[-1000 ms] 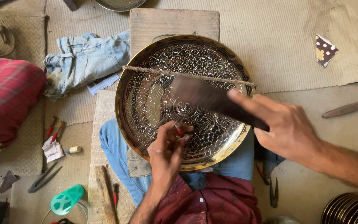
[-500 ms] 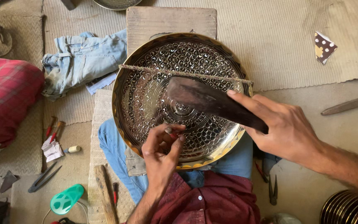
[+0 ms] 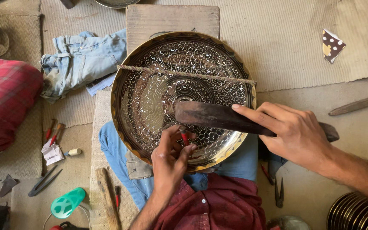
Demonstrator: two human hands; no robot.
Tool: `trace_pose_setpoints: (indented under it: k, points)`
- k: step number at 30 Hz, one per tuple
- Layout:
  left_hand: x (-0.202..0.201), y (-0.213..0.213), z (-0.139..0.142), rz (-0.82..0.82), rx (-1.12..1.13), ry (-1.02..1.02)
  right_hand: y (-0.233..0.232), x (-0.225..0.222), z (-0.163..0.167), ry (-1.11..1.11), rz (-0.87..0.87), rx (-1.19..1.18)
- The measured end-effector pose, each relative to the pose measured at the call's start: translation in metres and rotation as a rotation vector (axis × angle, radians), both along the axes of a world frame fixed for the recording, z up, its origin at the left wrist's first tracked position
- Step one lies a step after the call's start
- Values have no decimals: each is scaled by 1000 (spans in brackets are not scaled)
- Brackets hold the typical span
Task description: The person sits on the floor with a large decorative brass tray on a wooden block, holds a small red punch against the tray's patterned surface with one hand, and strikes the punch with a wooden mallet held in the other hand, repositioning the punch repeatedly to work the design across the tray.
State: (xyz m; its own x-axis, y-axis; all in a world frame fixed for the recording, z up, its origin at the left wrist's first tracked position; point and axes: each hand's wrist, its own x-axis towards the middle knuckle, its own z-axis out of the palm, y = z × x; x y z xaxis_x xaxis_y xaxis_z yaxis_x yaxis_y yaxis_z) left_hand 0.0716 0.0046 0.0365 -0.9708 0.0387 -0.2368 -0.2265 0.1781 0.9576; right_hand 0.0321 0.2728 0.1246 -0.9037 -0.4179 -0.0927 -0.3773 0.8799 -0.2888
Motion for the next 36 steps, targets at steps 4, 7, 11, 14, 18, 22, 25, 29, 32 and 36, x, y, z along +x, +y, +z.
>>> trace_pose_setpoints:
  k: [4,7,11,14,18,22,25,29,32,36]
  points:
    - [-1,0,0,-16,-55,-11,2,-4,1,16,-24,-141]
    - [-3,-1,0,-50,-91,-13,-1,-5,3,-33,-170,-455]
    - [-4,0,0,-40,-99,-11,-4,-16,6,-215,-81,-172]
    - [-3,0,0,-46,-46,23,-7,-23,8,-482,-151,110]
    - [-2,0,1,-43,-75,-35,-11,-23,12,-422,-105,106]
    - [-3,0,3,-53,-50,30,-15,-25,16,-427,-118,100]
    - [-4,-1,4,-49,-63,-11,-18,-26,20,-396,-94,110]
    - [-4,-1,3,-67,-55,16,-20,-27,25,-428,-103,137]
    - [-4,-2,3,-71,-47,12,-20,-28,26,-447,-138,118]
    - [-5,-3,3,-84,-34,55,-19,-26,22,-430,-101,91]
